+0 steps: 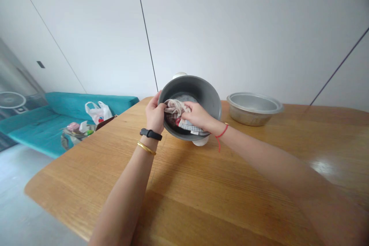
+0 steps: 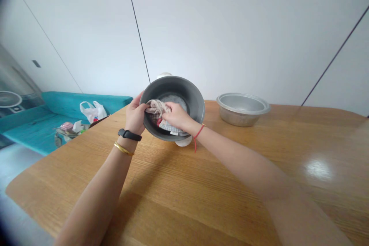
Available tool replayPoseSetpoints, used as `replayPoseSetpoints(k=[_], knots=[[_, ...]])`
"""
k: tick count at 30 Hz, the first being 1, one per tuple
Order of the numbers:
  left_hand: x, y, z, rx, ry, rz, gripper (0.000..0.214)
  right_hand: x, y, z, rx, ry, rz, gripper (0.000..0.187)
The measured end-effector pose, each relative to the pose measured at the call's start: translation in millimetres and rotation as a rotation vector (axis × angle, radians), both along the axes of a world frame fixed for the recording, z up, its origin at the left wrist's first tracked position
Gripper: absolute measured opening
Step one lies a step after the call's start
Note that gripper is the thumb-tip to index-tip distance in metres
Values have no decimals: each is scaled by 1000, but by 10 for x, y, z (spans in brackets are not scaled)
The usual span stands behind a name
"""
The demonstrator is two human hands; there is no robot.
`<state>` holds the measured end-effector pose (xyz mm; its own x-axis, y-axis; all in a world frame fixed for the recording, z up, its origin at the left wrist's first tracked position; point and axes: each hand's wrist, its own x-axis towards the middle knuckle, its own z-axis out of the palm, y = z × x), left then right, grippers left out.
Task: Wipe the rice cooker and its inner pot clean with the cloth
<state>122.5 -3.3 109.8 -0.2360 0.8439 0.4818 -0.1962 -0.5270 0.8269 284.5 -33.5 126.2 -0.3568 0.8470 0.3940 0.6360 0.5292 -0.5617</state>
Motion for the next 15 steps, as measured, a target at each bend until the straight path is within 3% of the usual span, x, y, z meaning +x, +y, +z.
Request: replayPoseSetpoints(k=[2, 4, 7, 12, 15], knots=[[9, -6, -4, 10, 19, -22, 67, 49, 67, 110, 240, -8, -109, 52], [16, -11, -9, 26, 45, -27, 69, 52, 147, 171, 378, -116, -218, 54], [19, -14, -15, 25, 59, -5, 71, -63, 227, 89, 336, -413, -262, 48], [0, -11, -8, 2, 18, 65, 71, -246, 171, -210, 335, -690, 41, 42], [-3, -18, -2, 9, 21, 64, 71, -188, 202, -208, 360, -711, 136, 42]])
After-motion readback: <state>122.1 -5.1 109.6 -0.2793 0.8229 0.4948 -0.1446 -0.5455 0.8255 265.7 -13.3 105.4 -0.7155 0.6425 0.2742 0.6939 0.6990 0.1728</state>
